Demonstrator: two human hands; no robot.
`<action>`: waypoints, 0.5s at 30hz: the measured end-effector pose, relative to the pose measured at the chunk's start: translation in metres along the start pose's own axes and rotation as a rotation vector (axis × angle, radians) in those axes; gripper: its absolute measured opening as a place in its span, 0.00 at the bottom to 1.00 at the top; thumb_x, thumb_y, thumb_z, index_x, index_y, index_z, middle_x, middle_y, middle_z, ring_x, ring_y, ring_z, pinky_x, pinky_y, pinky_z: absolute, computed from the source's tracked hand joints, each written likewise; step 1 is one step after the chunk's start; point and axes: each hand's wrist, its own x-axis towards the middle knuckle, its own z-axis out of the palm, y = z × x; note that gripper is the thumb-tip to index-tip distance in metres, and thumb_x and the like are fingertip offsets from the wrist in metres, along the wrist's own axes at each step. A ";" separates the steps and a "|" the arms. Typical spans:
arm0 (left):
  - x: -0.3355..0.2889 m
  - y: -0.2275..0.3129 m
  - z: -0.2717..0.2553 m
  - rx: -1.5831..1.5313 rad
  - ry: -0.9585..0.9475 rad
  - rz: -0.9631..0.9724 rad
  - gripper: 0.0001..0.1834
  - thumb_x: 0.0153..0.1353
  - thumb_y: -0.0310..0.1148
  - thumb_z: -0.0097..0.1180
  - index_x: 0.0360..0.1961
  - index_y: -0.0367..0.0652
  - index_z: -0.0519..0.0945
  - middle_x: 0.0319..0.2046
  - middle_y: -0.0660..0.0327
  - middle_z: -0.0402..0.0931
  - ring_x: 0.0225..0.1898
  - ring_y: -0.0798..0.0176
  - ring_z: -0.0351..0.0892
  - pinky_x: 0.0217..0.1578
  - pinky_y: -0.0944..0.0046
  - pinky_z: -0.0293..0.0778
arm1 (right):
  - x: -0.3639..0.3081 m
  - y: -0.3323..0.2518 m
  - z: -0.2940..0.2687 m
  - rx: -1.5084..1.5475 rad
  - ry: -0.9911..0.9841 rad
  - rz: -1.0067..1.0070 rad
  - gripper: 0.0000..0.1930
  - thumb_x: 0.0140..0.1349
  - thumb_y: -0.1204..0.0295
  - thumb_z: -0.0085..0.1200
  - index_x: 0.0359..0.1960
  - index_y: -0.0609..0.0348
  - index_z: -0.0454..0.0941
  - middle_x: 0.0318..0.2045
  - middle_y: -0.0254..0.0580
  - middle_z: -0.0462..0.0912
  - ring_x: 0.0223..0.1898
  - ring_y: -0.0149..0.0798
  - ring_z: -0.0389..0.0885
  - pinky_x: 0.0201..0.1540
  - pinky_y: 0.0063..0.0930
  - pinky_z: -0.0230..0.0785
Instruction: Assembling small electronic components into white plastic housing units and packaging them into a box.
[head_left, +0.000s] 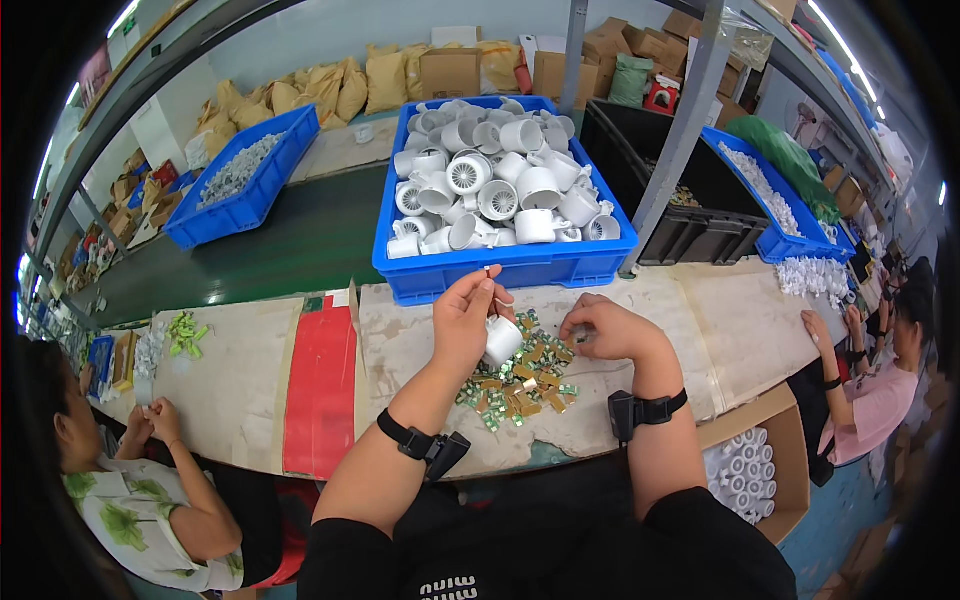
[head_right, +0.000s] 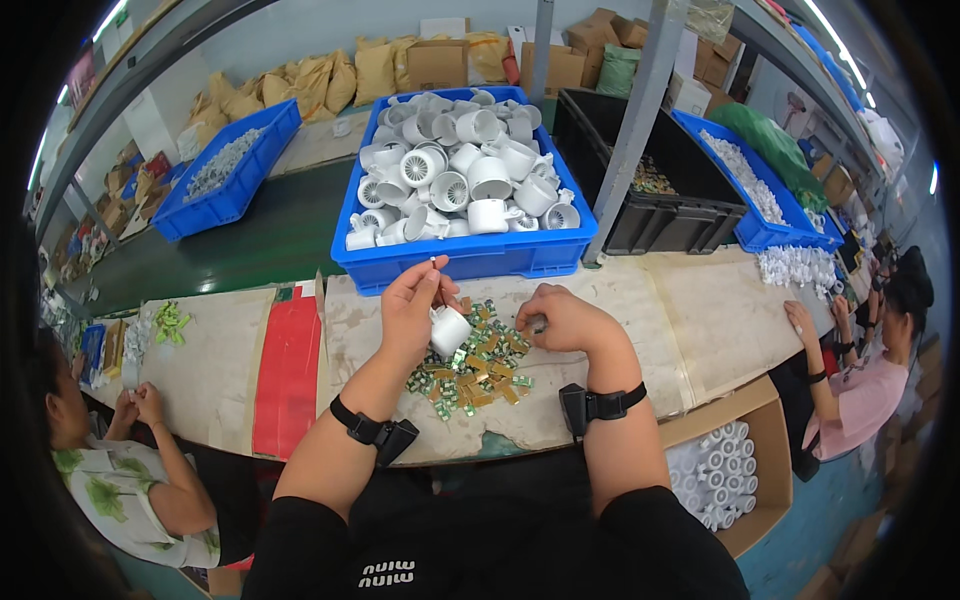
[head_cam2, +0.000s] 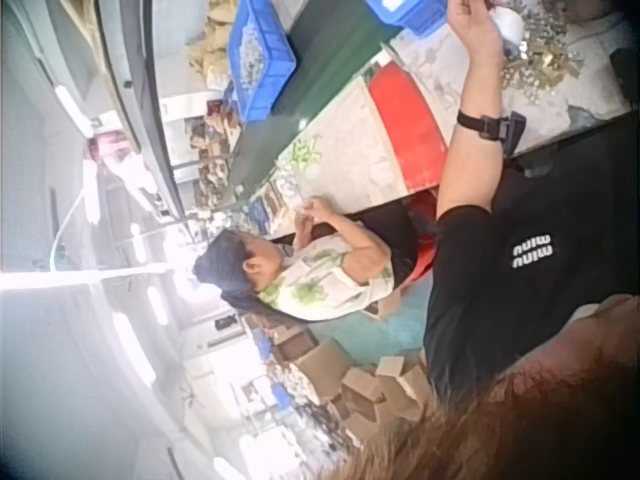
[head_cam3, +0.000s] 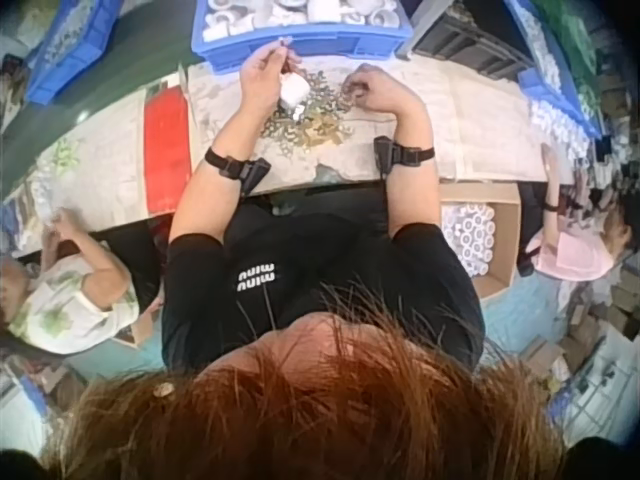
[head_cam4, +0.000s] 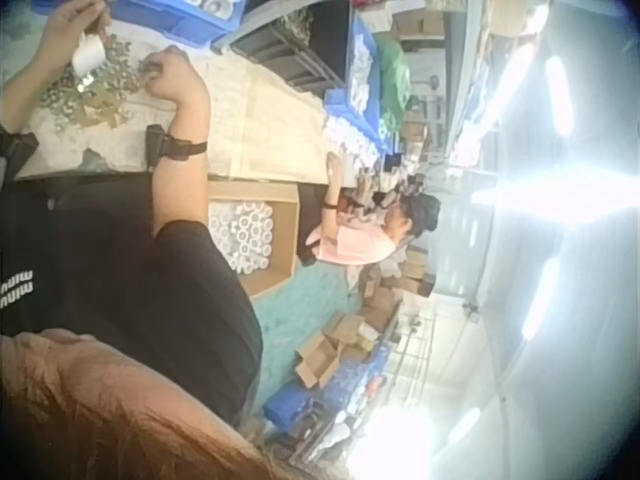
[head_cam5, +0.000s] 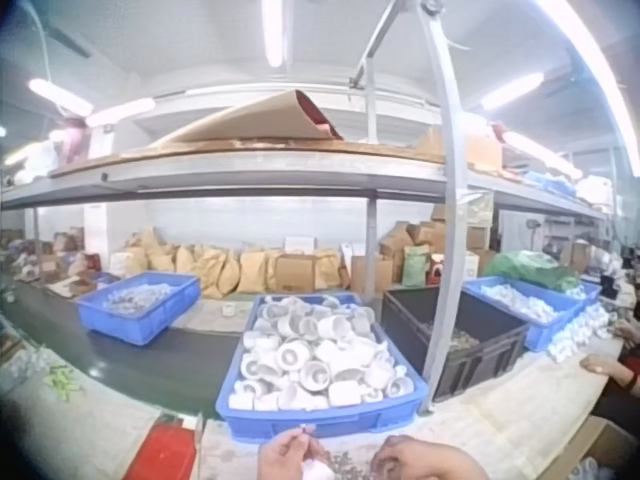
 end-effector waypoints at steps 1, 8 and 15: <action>0.000 0.002 0.001 0.036 0.009 -0.003 0.15 0.81 0.30 0.51 0.61 0.31 0.79 0.34 0.58 0.84 0.31 0.64 0.84 0.36 0.61 0.83 | 0.001 0.000 0.000 0.001 0.002 0.002 0.12 0.54 0.75 0.70 0.41 0.54 0.91 0.43 0.45 0.84 0.51 0.51 0.83 0.53 0.41 0.77; -0.003 0.005 0.008 0.092 0.012 -0.003 0.12 0.80 0.31 0.54 0.55 0.32 0.79 0.31 0.58 0.85 0.30 0.65 0.84 0.35 0.63 0.81 | 0.007 -0.002 0.005 -0.032 0.193 -0.027 0.07 0.62 0.75 0.68 0.42 0.56 0.90 0.41 0.44 0.85 0.42 0.47 0.85 0.47 0.40 0.79; -0.009 -0.002 0.005 0.322 -0.046 0.123 0.05 0.73 0.26 0.62 0.45 0.36 0.83 0.26 0.63 0.84 0.28 0.72 0.83 0.32 0.67 0.77 | 0.018 -0.042 0.022 0.738 0.316 0.084 0.07 0.80 0.72 0.54 0.52 0.63 0.76 0.33 0.35 0.82 0.39 0.25 0.82 0.38 0.25 0.73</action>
